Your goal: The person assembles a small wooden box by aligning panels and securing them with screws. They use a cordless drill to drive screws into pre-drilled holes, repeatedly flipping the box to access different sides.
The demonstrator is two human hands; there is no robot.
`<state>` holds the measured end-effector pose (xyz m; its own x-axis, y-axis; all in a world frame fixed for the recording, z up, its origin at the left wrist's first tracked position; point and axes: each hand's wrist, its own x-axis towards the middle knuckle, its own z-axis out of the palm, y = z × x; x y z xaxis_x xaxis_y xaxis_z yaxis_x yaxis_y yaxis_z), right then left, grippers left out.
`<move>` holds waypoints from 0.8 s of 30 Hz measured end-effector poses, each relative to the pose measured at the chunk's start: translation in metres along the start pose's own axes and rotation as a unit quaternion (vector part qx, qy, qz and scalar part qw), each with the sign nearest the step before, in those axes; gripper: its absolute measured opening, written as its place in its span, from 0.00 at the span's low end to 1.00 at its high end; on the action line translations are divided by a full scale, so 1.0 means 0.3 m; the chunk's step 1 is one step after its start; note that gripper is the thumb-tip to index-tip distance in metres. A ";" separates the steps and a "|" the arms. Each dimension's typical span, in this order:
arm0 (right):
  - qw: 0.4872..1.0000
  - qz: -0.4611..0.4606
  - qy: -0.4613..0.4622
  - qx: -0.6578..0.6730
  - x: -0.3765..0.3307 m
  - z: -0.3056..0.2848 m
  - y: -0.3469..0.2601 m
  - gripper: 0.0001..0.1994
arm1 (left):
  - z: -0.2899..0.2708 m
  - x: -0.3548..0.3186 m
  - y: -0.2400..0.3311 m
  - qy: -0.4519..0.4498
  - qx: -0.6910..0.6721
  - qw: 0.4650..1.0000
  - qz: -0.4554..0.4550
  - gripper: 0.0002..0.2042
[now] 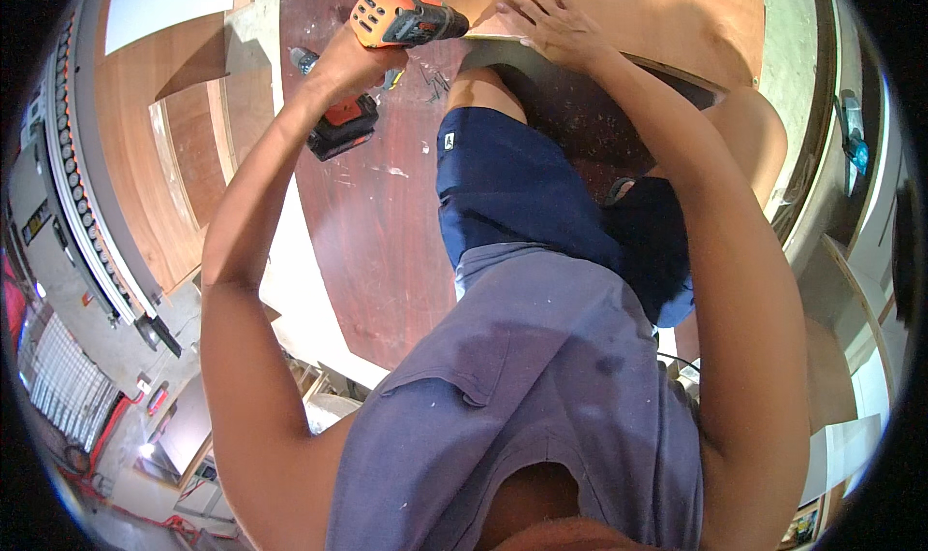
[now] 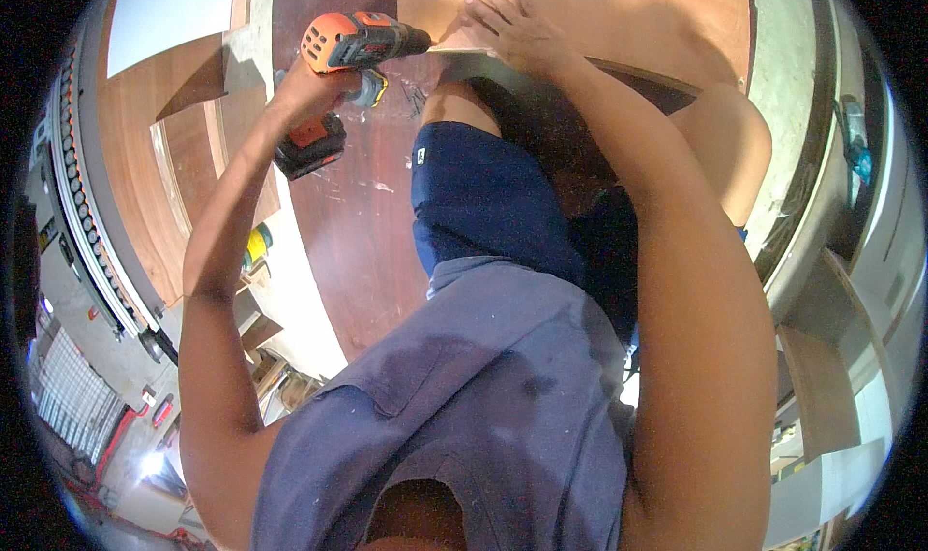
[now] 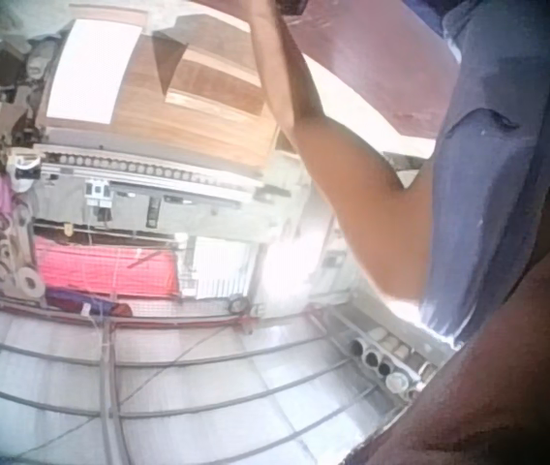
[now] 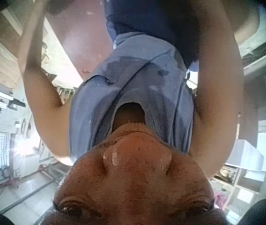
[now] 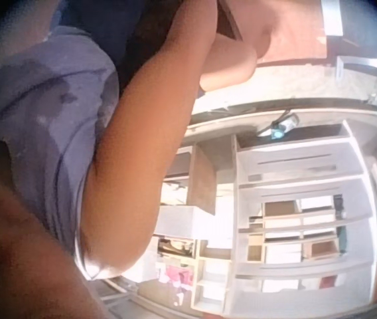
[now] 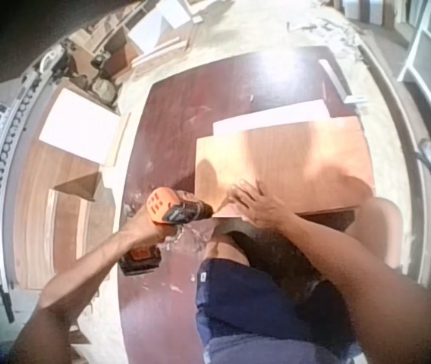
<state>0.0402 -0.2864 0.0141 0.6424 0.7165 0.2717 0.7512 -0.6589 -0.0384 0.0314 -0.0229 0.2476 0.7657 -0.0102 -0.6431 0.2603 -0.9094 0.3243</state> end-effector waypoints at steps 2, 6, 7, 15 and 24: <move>1.000 -0.002 0.000 -0.002 0.004 0.000 0.001 0.31 | 0.013 0.004 -0.012 0.011 -0.022 1.000 -0.001 0.12; 1.000 -0.004 0.008 0.009 0.001 0.005 0.004 0.31 | 0.041 0.031 -0.072 0.036 -0.031 0.996 0.081 0.11; 1.000 -0.005 0.008 0.011 -0.001 0.003 0.005 0.31 | 0.040 0.034 -0.075 0.027 -0.032 0.997 0.068 0.11; 1.000 -0.023 -0.002 0.001 0.018 -0.063 0.010 0.30 | 0.053 0.028 -0.074 0.024 -0.070 0.997 0.026 0.10; 1.000 -0.016 0.004 -0.021 0.002 0.002 0.011 0.33 | 0.057 0.016 -0.026 0.023 -0.095 0.995 0.012 0.10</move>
<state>0.0431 -0.2880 0.0136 0.6174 0.7354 0.2794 0.7640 -0.6452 0.0100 0.0229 -0.0230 0.2301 0.7979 -0.0071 -0.6028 0.3454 -0.8142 0.4667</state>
